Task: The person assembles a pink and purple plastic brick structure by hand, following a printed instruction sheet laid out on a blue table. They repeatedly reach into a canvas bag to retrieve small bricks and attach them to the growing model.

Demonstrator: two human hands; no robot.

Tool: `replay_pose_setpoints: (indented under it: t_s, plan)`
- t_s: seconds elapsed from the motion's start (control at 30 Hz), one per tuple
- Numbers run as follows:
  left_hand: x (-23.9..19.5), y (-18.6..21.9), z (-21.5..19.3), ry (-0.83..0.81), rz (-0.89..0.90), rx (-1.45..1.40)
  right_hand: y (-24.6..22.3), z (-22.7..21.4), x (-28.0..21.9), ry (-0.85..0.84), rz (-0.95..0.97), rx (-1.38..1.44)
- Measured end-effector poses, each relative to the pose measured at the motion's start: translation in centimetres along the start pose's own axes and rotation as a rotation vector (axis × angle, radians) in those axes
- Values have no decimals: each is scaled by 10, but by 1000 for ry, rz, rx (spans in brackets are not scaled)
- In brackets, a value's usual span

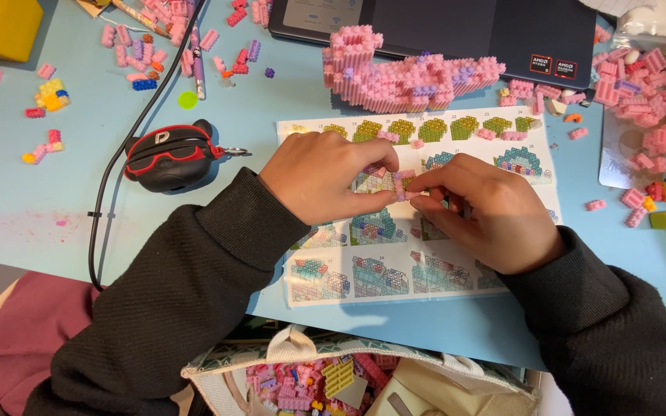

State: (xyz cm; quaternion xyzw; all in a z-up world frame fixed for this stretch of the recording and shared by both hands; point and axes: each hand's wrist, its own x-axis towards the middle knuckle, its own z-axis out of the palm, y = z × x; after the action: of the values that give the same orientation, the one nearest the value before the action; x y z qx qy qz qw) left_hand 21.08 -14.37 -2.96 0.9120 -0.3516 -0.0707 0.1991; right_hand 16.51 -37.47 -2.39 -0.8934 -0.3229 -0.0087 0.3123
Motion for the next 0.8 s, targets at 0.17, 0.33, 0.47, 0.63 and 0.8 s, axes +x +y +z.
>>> replay_pose_setpoints:
  t_s: [0.17, 0.33, 0.47, 0.63, 0.8]
  plan:
    - [0, -1, 3, 25, 10, 15, 0, 0, 0, -15, 22, 3]
    - [0, 1, 3, 27, 10, 10, 4, 1, -2, -21, -4, 8]
    - [2, 2, 3, 34, 20, -6, 3, 1, -2, -2, -18, 8]
    - [2, 2, 5, 37, 3, -10, -8, 3, 0, 89, -119, -175]
    - [3, 2, 6, 68, 12, -1, -23, 14, -3, 177, -163, -710]
